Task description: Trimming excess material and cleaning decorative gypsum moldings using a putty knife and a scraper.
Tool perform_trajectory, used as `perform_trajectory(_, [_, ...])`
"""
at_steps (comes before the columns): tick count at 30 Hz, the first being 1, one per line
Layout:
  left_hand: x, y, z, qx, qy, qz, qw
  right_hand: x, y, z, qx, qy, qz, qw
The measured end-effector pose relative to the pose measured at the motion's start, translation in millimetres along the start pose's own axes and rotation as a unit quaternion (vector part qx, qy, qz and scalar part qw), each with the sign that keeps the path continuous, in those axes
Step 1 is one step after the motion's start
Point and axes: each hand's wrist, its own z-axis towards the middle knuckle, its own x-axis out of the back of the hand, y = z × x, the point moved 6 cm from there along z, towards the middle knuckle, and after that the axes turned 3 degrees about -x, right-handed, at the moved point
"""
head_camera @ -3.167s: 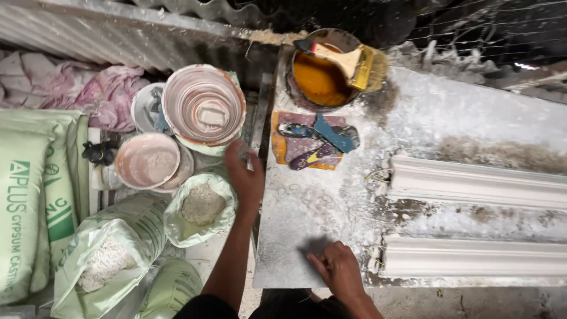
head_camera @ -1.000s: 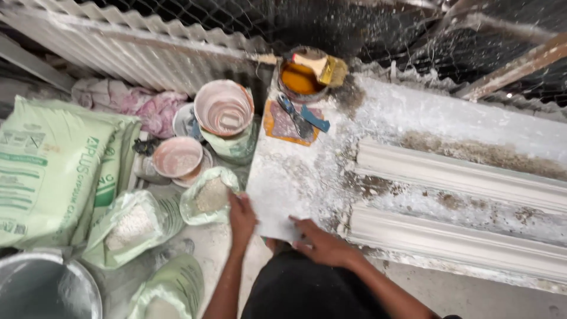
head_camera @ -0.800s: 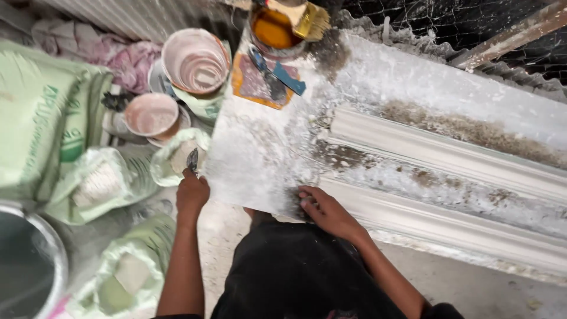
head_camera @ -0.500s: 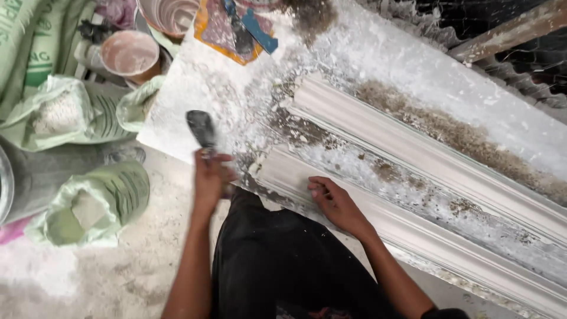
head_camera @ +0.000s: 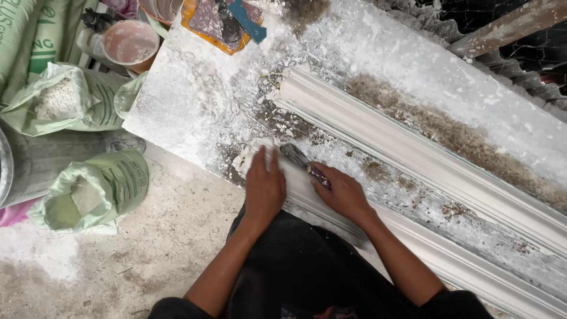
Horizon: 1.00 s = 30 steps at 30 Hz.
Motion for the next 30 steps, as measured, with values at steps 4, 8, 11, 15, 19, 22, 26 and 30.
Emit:
perform_trajectory(4, [-38.4,12.0,2.9,-0.071,-0.026,0.102,0.992,0.3,20.3,18.5,0.125,0.042,-0.051,0.99])
perform_trajectory(8, [-56.3,22.5,11.0,-0.112,-0.055,0.146,0.981,14.2,32.7,31.1,0.005,-0.11,-0.086,0.99])
perform_trajectory(11, [-66.5,1.8,15.9,-0.111,-0.063,0.154,0.98,6.1,28.1,47.2,0.069,-0.12,-0.065,0.988])
perform_trajectory(15, [-30.5,-39.1,44.1,-0.044,-0.079,0.191,0.977,-25.7,-8.3,93.7,0.154,-0.087,-0.021,0.984])
perform_trajectory(19, [-4.2,-39.3,58.7,-0.051,-0.096,0.27,0.957,-24.8,-27.6,100.7,0.129,-0.089,-0.015,0.988])
perform_trajectory(22, [-16.4,-36.2,51.0,-0.039,-0.106,0.233,0.966,-14.7,-30.1,91.9,0.126,-0.096,-0.026,0.987])
perform_trajectory(26, [-18.3,-16.7,30.4,-0.042,-0.015,0.201,0.978,-6.6,-22.7,72.3,0.072,-0.121,-0.078,0.987])
perform_trajectory(30, [10.1,-12.9,6.0,0.013,0.112,0.005,0.994,-10.3,-26.2,57.1,0.09,-0.058,-0.045,0.993])
